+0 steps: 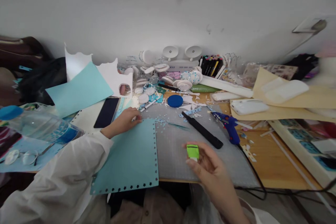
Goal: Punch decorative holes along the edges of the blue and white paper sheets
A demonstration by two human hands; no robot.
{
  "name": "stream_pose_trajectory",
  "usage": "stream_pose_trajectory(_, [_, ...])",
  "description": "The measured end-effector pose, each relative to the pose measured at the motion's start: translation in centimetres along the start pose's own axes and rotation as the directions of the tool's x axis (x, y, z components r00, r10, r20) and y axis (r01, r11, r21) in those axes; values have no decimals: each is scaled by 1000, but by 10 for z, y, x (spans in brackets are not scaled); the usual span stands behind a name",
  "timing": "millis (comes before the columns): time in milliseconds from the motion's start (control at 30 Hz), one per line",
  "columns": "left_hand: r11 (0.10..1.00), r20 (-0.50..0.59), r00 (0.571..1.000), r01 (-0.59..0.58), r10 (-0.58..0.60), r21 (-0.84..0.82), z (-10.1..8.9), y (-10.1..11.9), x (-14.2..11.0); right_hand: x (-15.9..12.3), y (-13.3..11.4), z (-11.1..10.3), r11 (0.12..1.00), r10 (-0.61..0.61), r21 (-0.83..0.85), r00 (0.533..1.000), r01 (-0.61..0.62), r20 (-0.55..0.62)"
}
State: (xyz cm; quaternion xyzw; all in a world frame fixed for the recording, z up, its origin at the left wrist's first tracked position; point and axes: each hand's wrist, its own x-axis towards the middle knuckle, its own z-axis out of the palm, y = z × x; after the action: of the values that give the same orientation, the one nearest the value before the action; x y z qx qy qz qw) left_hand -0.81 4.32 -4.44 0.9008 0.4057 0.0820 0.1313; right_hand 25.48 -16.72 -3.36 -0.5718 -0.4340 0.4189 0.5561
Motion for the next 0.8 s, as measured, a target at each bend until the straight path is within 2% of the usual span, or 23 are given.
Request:
stream_pose_trajectory(133, [993,-40,999,2,-6,-118,-19,6,-8,-4,-3,-4,999,54,-6,998,-54,-19])
stream_pose_trajectory(267, [982,-105,994,-4,-16,-190,-46,13,-17,-3,2,-3,997,68,31,998,-68,17])
stream_pose_trajectory(367, [974,-134,991,-19,-11,-224,-63,19,-23,1,7,-1,996,1,88,1000,-2,15])
stream_pose_trajectory(467, [961,-110,993,-77,49,-265,-73,30,-29,8,4,2,994,-97,51,994,94,48])
stream_pose_trajectory(633, [956,46,984,-158,174,-246,-67,48,-38,25,-18,13,970,-212,-84,966,226,148])
stream_pose_trajectory(733, [947,84,965,-224,248,-232,-54,52,-38,37,-29,24,960,-238,-106,954,260,181])
stream_pose_trajectory(800, [941,103,953,-260,287,-218,-47,52,-34,48,-33,30,943,-246,-162,935,292,256])
